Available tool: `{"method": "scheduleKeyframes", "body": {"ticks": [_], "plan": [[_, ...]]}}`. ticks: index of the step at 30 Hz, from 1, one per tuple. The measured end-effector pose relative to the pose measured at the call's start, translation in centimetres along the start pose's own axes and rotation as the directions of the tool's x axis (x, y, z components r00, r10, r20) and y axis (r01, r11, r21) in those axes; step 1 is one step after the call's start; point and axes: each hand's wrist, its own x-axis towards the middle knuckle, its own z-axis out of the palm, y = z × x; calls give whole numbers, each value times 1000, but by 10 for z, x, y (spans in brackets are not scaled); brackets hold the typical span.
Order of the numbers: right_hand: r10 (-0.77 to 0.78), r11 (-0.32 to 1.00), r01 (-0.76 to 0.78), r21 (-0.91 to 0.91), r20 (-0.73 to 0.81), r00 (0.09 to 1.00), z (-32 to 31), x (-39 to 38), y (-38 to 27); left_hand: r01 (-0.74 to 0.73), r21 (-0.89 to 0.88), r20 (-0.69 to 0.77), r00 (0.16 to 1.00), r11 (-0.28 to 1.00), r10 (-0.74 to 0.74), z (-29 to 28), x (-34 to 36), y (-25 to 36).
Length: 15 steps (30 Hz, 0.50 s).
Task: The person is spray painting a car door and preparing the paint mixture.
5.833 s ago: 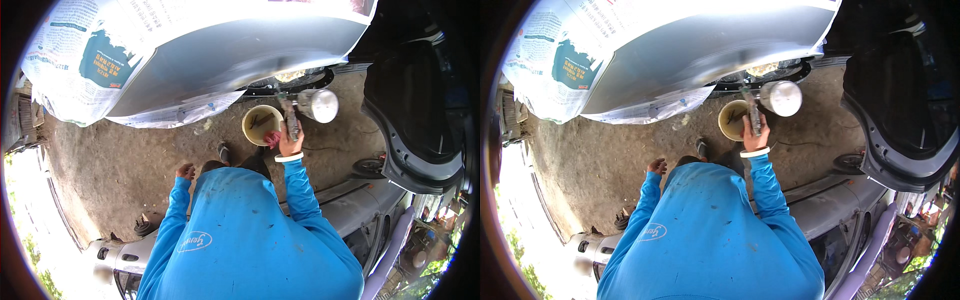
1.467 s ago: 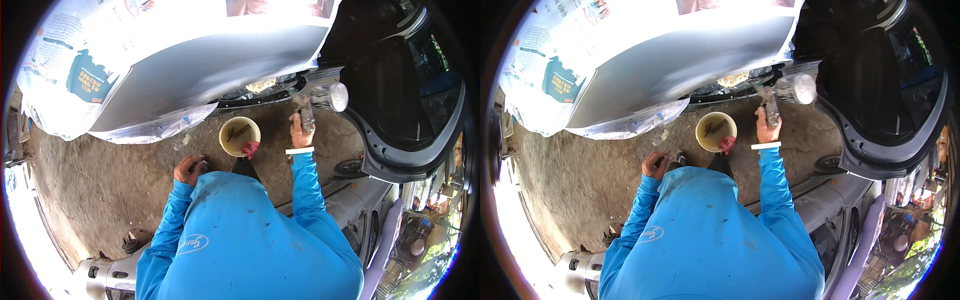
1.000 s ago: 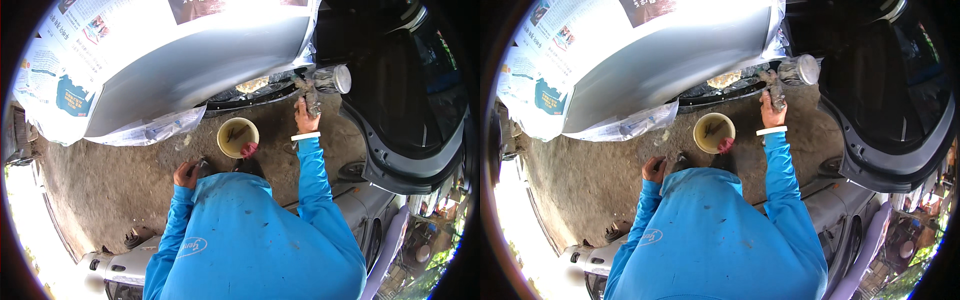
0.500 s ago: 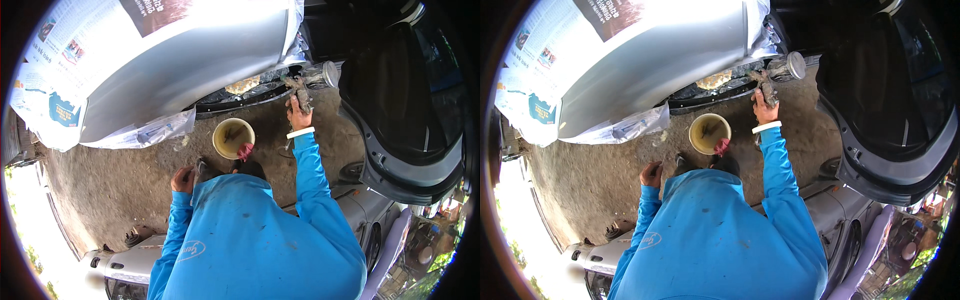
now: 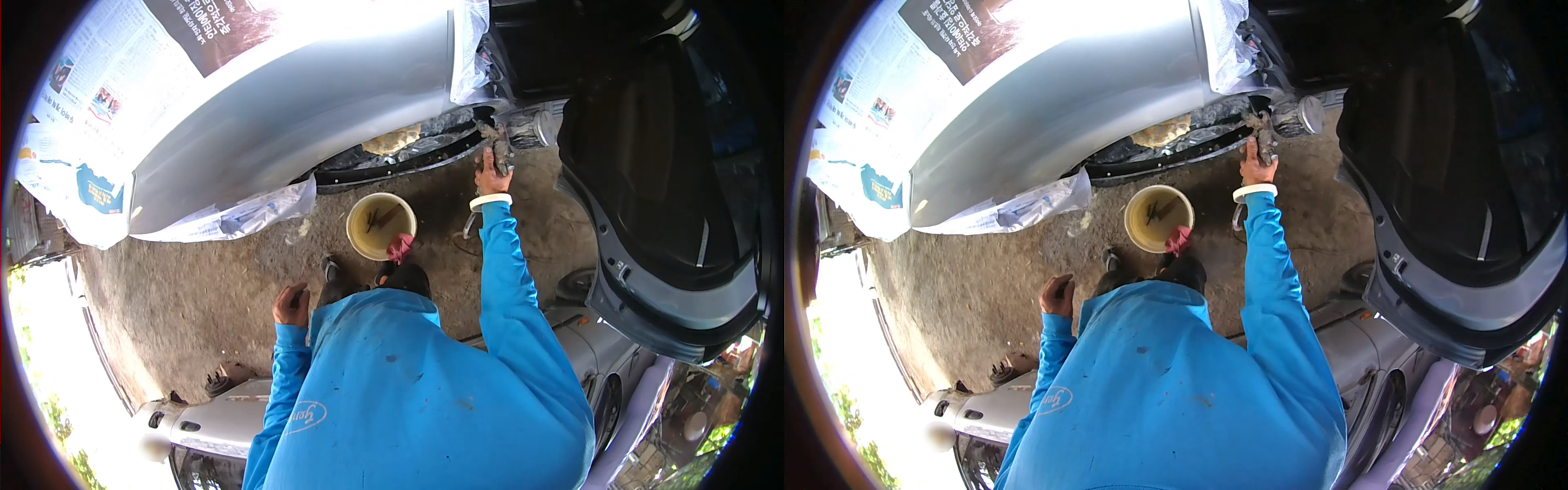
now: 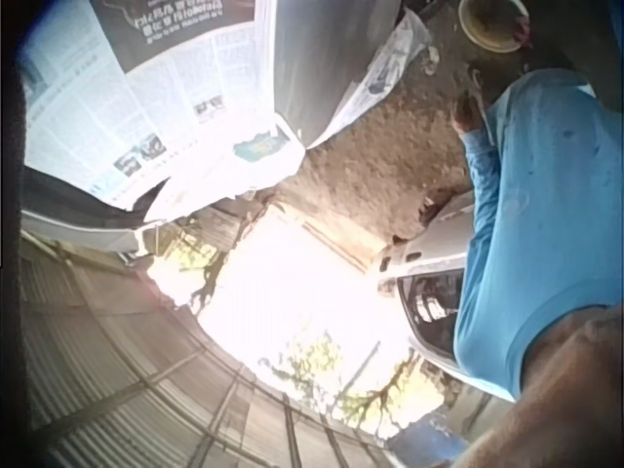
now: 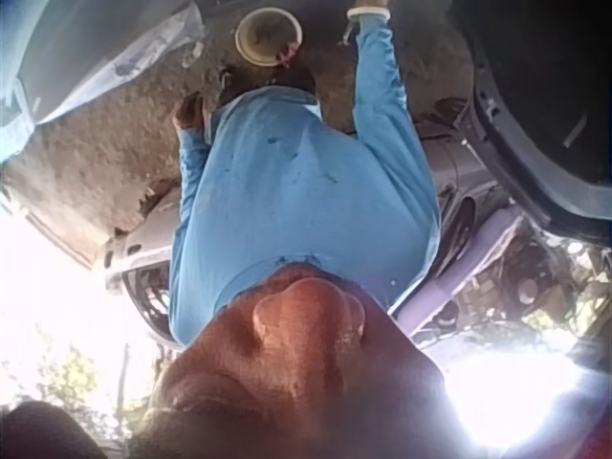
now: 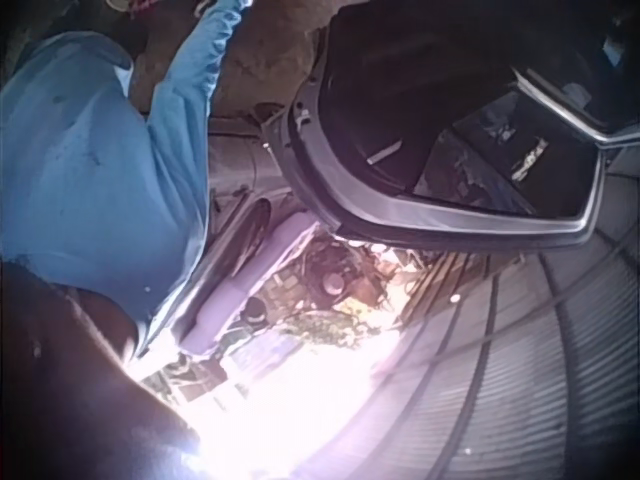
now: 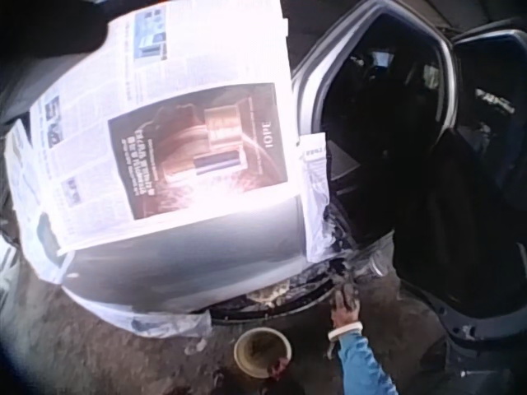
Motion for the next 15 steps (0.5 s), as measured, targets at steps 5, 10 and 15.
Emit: {"method": "scheduleKeyframes", "body": {"ticks": [5,10,15], "plan": [[-62,997,65,-35,81,995,10,-39,5,22,-5,30,999,1000,-22,5,3,5],[-89,989,114,-91,245,966,32,-97,26,7,-16,26,1000,1000,-7,6,11,4],[-268,898,395,-195,471,841,46,-130,17,0,4,21,1000,1000,0,-4,15,13]]}}
